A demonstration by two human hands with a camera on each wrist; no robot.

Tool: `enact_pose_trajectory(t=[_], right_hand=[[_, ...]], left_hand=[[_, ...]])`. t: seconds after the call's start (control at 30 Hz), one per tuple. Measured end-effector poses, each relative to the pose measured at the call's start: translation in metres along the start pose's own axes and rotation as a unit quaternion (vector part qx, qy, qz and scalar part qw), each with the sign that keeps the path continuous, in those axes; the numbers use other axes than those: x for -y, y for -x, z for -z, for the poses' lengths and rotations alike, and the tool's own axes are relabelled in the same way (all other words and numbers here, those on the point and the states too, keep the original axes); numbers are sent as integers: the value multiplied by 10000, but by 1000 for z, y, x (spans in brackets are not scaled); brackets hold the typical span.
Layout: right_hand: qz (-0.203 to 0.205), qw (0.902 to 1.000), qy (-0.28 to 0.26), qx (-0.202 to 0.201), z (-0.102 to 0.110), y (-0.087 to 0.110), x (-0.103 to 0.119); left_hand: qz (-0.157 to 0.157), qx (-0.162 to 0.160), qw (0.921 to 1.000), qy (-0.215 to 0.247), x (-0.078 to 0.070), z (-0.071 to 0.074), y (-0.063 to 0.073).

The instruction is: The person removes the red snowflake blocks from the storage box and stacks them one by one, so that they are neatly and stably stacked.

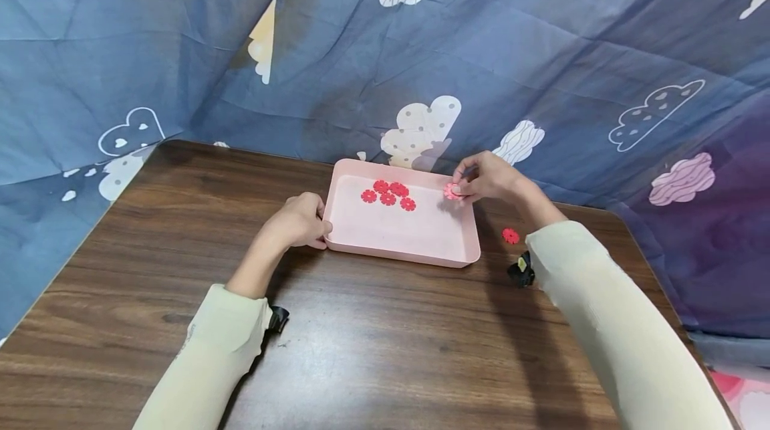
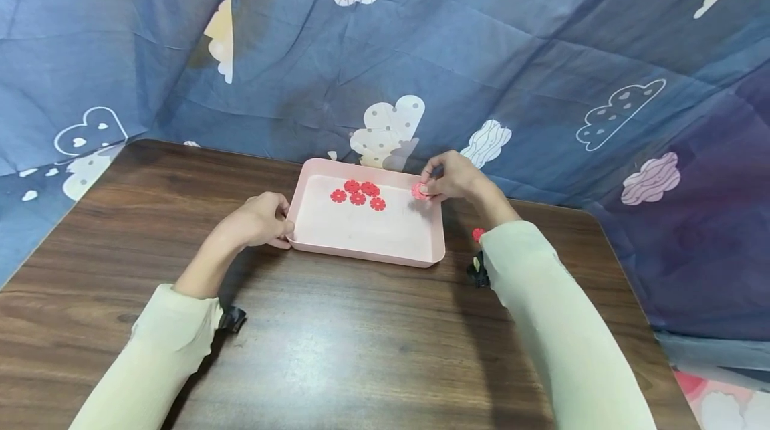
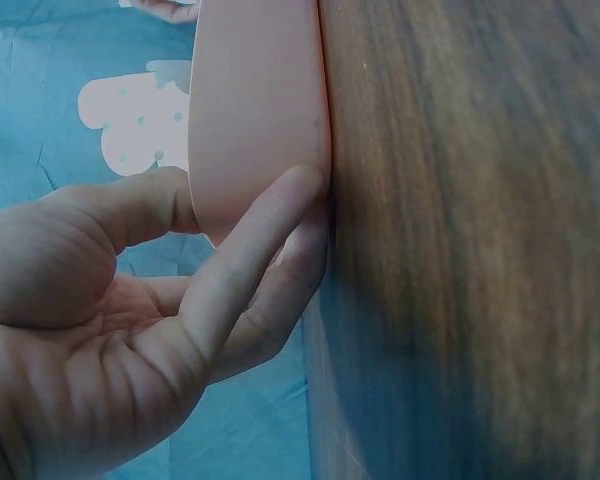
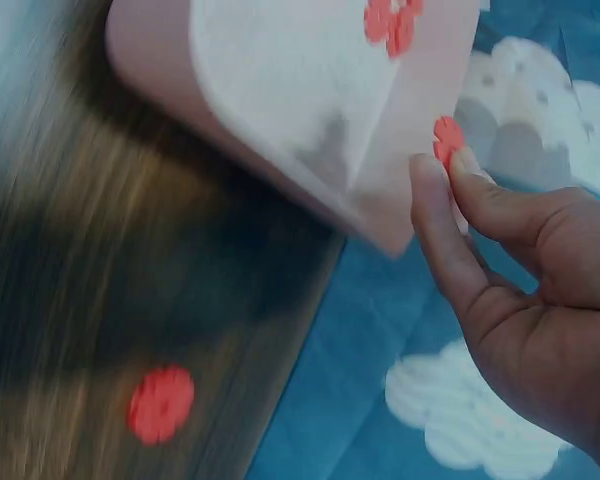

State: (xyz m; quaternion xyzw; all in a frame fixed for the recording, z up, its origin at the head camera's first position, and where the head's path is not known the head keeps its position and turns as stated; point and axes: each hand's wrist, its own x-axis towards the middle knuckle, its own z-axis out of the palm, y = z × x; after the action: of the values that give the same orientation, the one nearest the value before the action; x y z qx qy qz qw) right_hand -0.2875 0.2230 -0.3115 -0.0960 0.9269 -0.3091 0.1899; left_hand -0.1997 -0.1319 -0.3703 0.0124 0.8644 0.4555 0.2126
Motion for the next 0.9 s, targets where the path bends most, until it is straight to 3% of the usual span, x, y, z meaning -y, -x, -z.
enact_pose_trajectory(t=[0.1, 0.4, 0.63, 0.9], right_hand=[[-171, 9986, -436, 230, 12, 10, -14], [-717, 9949, -613, 354, 36, 41, -61], [-1069, 9902, -815, 380, 36, 56, -90], [-1372, 9825, -1144, 519, 27, 62, -108]], left_hand=[[-15, 22, 10000, -22, -1, 0, 0], [-115, 65, 9998, -145, -2, 0, 2], [-128, 34, 9998, -165, 0, 1, 4], [-111, 56, 9999, -103, -2, -1, 3]])
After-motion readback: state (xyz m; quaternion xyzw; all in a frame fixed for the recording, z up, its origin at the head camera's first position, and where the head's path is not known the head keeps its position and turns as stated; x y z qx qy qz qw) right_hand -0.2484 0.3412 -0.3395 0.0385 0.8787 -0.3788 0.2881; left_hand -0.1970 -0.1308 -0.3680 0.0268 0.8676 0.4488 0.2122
